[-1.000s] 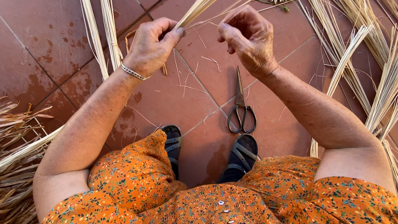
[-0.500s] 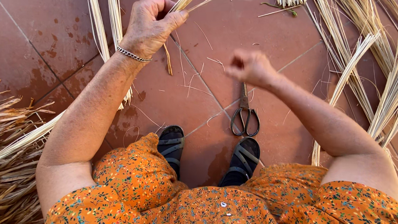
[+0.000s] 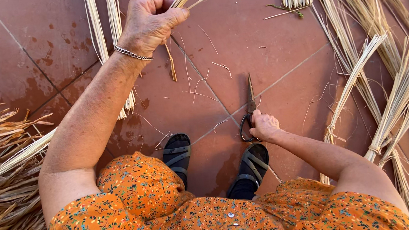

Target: The person sits on a tiled floor and uses large shears to trim the ends of bundles of dried plant stalks. They hold each bundle in one hand and cut the tips with the other, then place the trimmed stalks into a wire basket.

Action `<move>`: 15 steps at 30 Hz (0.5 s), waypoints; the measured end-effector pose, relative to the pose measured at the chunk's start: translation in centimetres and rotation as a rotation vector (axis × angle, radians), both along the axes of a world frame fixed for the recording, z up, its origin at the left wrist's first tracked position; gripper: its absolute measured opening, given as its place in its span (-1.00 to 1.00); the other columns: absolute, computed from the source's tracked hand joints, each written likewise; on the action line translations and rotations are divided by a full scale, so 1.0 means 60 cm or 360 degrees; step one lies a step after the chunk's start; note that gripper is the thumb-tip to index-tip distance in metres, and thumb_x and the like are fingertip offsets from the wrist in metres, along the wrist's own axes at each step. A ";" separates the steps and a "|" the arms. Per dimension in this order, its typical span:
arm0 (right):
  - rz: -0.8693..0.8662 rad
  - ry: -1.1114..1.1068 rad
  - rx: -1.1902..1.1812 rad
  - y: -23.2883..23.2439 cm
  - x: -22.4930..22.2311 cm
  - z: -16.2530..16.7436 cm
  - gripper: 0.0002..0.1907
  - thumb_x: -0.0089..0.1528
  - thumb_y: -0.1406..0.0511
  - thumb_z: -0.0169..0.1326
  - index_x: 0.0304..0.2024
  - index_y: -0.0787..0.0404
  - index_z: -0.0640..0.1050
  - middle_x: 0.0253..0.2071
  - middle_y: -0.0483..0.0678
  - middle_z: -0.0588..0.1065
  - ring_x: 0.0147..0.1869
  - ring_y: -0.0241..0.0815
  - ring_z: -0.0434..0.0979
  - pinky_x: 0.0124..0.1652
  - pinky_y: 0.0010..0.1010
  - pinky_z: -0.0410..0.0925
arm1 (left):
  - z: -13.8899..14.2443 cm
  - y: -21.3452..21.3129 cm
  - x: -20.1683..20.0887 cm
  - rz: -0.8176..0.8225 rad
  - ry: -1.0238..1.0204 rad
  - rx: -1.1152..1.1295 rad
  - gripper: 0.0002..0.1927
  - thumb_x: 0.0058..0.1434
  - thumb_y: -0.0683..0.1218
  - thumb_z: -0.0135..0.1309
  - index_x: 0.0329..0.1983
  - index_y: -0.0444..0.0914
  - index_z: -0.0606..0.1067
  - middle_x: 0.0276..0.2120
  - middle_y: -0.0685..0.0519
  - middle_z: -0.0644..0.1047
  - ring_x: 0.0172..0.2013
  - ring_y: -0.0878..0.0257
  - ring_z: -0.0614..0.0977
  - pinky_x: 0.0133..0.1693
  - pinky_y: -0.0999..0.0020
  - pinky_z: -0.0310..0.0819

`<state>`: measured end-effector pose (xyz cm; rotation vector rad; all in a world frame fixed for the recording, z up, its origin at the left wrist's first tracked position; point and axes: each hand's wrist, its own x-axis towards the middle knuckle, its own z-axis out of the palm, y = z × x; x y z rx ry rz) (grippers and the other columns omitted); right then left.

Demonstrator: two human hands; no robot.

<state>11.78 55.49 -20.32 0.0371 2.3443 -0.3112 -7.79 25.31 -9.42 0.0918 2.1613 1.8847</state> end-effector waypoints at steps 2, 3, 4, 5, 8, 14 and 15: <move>-0.0143 0.0140 -0.0096 0.012 -0.005 -0.003 -0.49 0.01 0.15 0.32 -0.07 0.13 0.42 -0.21 0.14 0.59 -0.04 0.18 0.61 0.00 -0.05 0.44 | -0.005 -0.004 -0.005 -0.0016 0.0062 0.0065 -0.85 0.26 -0.09 0.30 -0.20 -0.27 0.62 -0.44 0.23 0.56 -0.45 0.53 0.50 -0.42 0.58 0.41; -0.0213 0.0205 -0.0147 0.019 -0.008 -0.003 -0.50 -0.01 0.16 0.34 -0.10 0.13 0.44 -0.24 0.13 0.59 -0.07 0.16 0.61 -0.02 -0.07 0.45 | -0.008 -0.006 -0.007 -0.0022 0.0089 0.0095 -0.86 0.28 -0.10 0.30 -0.20 -0.27 0.63 -0.43 0.23 0.56 -0.43 0.54 0.51 -0.39 0.59 0.44; -0.0400 0.0254 -0.0317 0.029 -0.017 -0.001 -0.45 -0.03 0.19 0.34 -0.08 0.19 0.41 -0.28 0.07 0.56 -0.15 0.06 0.61 -0.12 -0.15 0.48 | -0.012 -0.009 -0.010 -0.0027 0.0143 0.0074 -0.87 0.29 -0.11 0.29 -0.19 -0.27 0.63 -0.42 0.24 0.56 -0.42 0.54 0.51 -0.38 0.59 0.44; -0.0594 0.0299 -0.0485 0.040 -0.028 0.003 -0.41 -0.05 0.21 0.34 -0.07 0.25 0.38 -0.31 0.02 0.52 -0.23 -0.03 0.61 -0.23 -0.22 0.52 | -0.016 -0.011 -0.012 -0.0039 0.0192 0.0054 -0.87 0.30 -0.11 0.29 -0.19 -0.27 0.63 -0.41 0.24 0.57 -0.42 0.54 0.51 -0.38 0.58 0.43; -0.1201 0.0116 -0.1009 0.056 -0.074 0.027 -0.32 -0.01 0.23 0.32 0.12 0.12 0.35 -0.46 -0.16 0.41 -0.47 -0.29 0.39 -0.52 -0.34 0.30 | -0.025 -0.016 -0.017 -0.0019 0.0319 0.0010 -0.89 0.33 -0.12 0.30 -0.20 -0.27 0.64 -0.39 0.24 0.56 -0.40 0.54 0.50 -0.36 0.58 0.40; -0.1456 -0.0009 -0.2188 0.029 -0.152 0.127 -0.35 0.29 -0.23 0.00 0.12 0.10 0.40 -0.57 -0.22 0.21 -0.68 -0.32 0.13 -0.61 -0.43 0.07 | -0.017 -0.037 -0.063 0.0133 0.0541 0.0076 -0.87 0.39 -0.13 0.28 -0.25 -0.28 0.61 -0.36 0.26 0.56 -0.35 0.52 0.50 -0.30 0.53 0.41; -0.1335 0.0013 -0.2397 0.011 -0.170 0.144 -0.29 0.29 -0.31 -0.09 0.13 0.07 0.38 -0.54 -0.18 0.22 -0.65 -0.28 0.15 -0.57 -0.40 0.10 | -0.013 -0.039 -0.070 0.0145 0.0606 0.0125 -0.88 0.41 -0.14 0.28 -0.22 -0.28 0.62 -0.33 0.27 0.56 -0.31 0.52 0.51 -0.26 0.52 0.42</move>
